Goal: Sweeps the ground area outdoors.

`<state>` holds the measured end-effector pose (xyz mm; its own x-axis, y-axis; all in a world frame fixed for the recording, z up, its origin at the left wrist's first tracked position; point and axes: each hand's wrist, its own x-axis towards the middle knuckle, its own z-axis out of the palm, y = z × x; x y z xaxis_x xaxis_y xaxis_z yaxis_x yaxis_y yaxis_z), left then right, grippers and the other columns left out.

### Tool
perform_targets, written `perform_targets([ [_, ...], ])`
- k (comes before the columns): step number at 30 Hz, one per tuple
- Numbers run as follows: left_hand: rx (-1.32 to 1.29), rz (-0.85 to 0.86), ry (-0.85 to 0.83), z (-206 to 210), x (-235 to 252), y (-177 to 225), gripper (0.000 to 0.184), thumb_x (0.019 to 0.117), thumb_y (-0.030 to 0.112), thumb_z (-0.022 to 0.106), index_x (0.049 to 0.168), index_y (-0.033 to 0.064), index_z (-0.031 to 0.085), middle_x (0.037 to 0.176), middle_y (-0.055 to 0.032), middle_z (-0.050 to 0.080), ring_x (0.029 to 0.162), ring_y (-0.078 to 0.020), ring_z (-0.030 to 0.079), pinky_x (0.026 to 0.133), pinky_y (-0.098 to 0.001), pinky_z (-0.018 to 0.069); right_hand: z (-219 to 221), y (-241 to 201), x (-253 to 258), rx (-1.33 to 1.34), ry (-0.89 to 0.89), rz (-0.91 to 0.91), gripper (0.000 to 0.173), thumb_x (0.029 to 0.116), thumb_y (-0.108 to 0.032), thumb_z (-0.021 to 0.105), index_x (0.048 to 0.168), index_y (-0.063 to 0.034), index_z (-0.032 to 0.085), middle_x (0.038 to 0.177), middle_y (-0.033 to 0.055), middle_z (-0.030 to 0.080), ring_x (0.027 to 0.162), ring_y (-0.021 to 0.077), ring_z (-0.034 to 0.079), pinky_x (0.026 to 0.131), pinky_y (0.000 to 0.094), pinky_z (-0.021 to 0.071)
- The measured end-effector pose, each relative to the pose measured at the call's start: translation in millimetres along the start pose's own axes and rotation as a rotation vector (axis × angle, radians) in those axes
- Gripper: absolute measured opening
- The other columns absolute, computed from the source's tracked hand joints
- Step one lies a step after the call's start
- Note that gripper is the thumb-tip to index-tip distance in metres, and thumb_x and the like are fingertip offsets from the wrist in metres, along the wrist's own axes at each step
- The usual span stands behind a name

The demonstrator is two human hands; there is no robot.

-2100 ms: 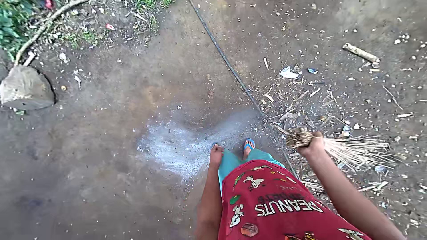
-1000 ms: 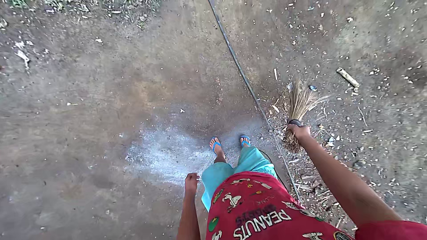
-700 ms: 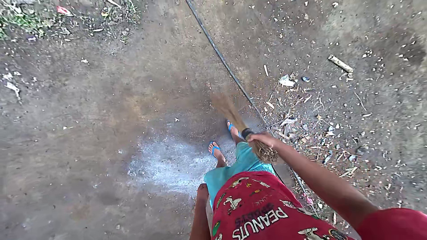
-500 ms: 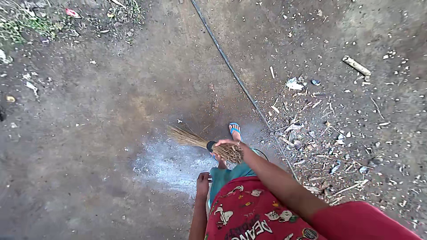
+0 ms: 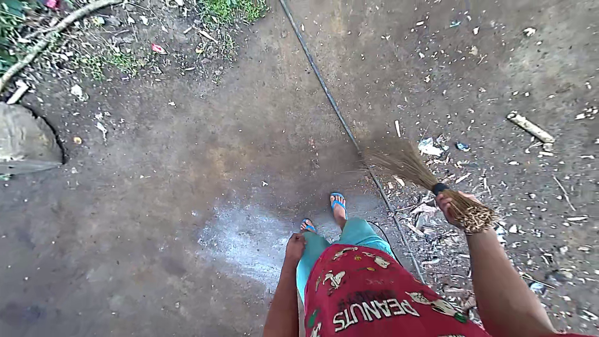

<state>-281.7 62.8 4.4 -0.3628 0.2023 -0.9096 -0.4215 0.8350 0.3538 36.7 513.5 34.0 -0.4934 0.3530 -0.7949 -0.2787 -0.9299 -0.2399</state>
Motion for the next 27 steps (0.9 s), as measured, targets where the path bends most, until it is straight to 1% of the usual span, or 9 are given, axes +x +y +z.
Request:
perform_targets([
  [2,-0.001,0.047,0.042,2.2,1.5,4.0,0.035,0.1104,0.019,0.042,0.126,-0.0080,0.059,0.113,-0.0230,0.068,0.100,-0.0305,0.065,0.092,-0.0483,0.0510,35.5,11.5,-12.3,-0.199,0.165,-0.175,0.044,0.1060,-0.042,0.025,0.102,-0.0092,0.054,0.079,0.0024,0.063,0.065,0.0081,0.064,0.055,0.0197,0.0546],
  [4,0.011,0.078,0.044,1.1,3.7,7.0,0.037,0.1104,0.021,0.042,0.126,-0.0066,0.061,0.115,-0.0232,0.068,0.109,-0.0342,0.066,0.099,-0.0528,0.0498,91.6,49.9,-11.9,-0.562,0.539,-0.306,0.031,0.1080,-0.037,0.032,0.103,-0.0130,0.053,0.076,-0.0004,0.058,0.063,0.0089,0.057,0.056,0.0290,0.0505],
  [6,-0.001,0.095,0.040,-4.0,6.4,3.1,0.037,0.1101,0.022,0.042,0.125,-0.0058,0.062,0.115,-0.0231,0.069,0.111,-0.0346,0.066,0.101,-0.0534,0.0490,118.5,92.6,4.4,-0.677,0.715,-0.317,0.041,0.1049,-0.039,0.047,0.127,-0.0054,0.053,0.103,0.0112,0.062,0.085,0.0201,0.061,0.074,0.0444,0.0540],
  [8,-0.041,0.086,0.042,-15.9,9.3,-2.6,0.037,0.1099,0.022,0.043,0.126,-0.0045,0.062,0.116,-0.0224,0.069,0.112,-0.0340,0.066,0.103,-0.0532,0.0486,137.6,131.3,15.6,-0.670,0.716,-0.336,0.047,0.1037,-0.039,0.051,0.136,-0.0041,0.049,0.113,0.0144,0.061,0.094,0.0228,0.062,0.079,0.0466,0.0548],
  [12,-0.239,0.076,0.092,-53.2,18.6,-24.0,0.032,0.1096,0.016,0.043,0.123,-0.0060,0.061,0.110,-0.0203,0.069,0.105,-0.0288,0.065,0.098,-0.0471,0.0493,170.3,181.8,2.0,-0.634,0.401,-0.201,0.029,0.1052,-0.034,0.035,0.095,-0.0139,0.054,0.069,0.0002,0.061,0.057,0.0097,0.061,0.051,0.0284,0.0528],
  [15,-0.279,0.037,0.064,-107.4,29.2,-35.9,0.033,0.1107,0.016,0.040,0.128,-0.0070,0.057,0.111,-0.0209,0.067,0.094,-0.0252,0.066,0.088,-0.0422,0.0531,210.9,216.3,-16.8,-0.645,0.066,0.171,0.045,0.1038,-0.035,0.022,0.100,-0.0090,0.058,0.079,0.0049,0.067,0.061,0.0131,0.066,0.052,0.0262,0.0562],
  [20,-0.338,-0.069,0.181,-184.4,41.2,-80.2,0.035,0.1111,0.016,0.039,0.131,-0.0090,0.055,0.117,-0.0246,0.066,0.096,-0.0285,0.066,0.088,-0.0443,0.0533,305.6,331.1,-8.9,-0.884,-0.131,0.584,0.034,0.1055,-0.034,0.032,0.113,-0.0115,0.056,0.092,0.0044,0.068,0.068,0.0131,0.066,0.059,0.0281,0.0562],
  [23,-0.448,-0.161,0.308,-204.6,29.5,-96.6,0.035,0.1117,0.018,0.038,0.130,-0.0050,0.057,0.111,-0.0201,0.068,0.086,-0.0241,0.063,0.074,-0.0409,0.0494,349.8,422.9,12.0,-0.906,-0.252,0.778,0.032,0.1060,-0.034,0.035,0.107,-0.0104,0.056,0.085,0.0032,0.065,0.066,0.0118,0.064,0.059,0.0271,0.0560],
  [27,-0.478,-0.158,0.301,-197.3,2.3,-112.9,0.034,0.1108,0.016,0.039,0.128,-0.0077,0.056,0.107,-0.0202,0.065,0.082,-0.0218,0.060,0.073,-0.0404,0.0502,381.7,523.6,21.2,-0.750,-0.334,0.907,0.026,0.1064,-0.030,0.037,0.102,-0.0099,0.053,0.079,0.0053,0.063,0.065,0.0139,0.064,0.059,0.0294,0.0570],
])
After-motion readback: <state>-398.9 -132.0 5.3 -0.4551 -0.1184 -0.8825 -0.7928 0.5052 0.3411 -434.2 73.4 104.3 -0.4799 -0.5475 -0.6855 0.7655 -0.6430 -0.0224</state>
